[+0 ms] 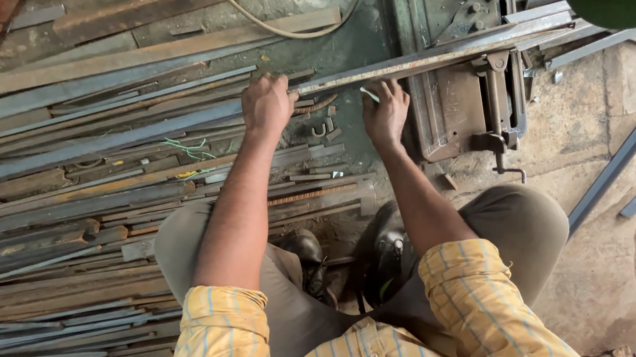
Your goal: The person measures a metal bar using a tape measure and cuts it with a circular saw, then flips through a notebook.
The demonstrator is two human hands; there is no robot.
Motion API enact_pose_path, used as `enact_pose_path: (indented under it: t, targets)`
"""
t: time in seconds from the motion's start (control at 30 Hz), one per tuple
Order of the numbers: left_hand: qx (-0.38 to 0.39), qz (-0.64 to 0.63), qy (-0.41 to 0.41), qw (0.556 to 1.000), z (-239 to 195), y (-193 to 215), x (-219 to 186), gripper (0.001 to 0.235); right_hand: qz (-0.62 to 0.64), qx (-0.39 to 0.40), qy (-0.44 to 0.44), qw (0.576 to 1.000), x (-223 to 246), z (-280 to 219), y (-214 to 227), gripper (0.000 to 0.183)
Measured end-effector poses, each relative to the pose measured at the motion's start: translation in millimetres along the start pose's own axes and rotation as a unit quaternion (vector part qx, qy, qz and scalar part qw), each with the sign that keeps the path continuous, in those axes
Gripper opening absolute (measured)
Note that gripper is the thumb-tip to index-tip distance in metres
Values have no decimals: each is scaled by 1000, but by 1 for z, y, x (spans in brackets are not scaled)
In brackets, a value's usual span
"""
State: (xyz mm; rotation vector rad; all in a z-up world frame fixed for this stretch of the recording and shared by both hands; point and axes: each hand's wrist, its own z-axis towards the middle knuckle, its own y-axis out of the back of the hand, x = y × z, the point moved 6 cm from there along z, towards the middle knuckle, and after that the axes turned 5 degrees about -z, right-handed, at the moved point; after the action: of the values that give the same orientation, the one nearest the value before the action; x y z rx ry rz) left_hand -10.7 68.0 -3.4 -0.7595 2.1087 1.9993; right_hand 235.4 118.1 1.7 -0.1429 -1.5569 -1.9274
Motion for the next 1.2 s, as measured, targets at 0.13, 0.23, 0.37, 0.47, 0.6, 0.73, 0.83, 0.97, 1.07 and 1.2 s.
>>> enact_pose_path:
  t: [0.13,0.23,0.37,0.47,0.6,0.73,0.83,0.97,1.07,1.2]
  targets:
    - [-11,-9,-6,1000,-2,0,1,28,9,0,-64,998,-10,0,-3,17]
    - [19,4,1,1000,3,-2,2,30,129,23,-172,976,-24,-1,-9,20]
    - [25,-10,18,999,5,-6,3,30,207,-36,-143,967,-23,2,1,23]
    - [31,-26,29,999,8,-18,4,24,216,12,-181,959,-30,-1,-8,11]
    - [-12,-55,3,998,7,-8,9,20,230,-6,-126,965,-16,2,-8,13]
    - [4,-86,16,996,7,-10,4,20,170,12,-144,975,-15,-3,-5,16]
    - [11,-90,21,996,7,-5,-2,20,178,15,-138,974,-17,-1,-1,12]
    - [48,-65,33,996,10,0,-9,22,184,35,-157,970,-11,-1,-4,14]
    - [60,-73,46,994,11,3,-4,24,185,16,-128,974,-5,3,0,22]
    - [75,-58,63,993,12,4,-1,26,211,6,-140,967,1,4,9,30]
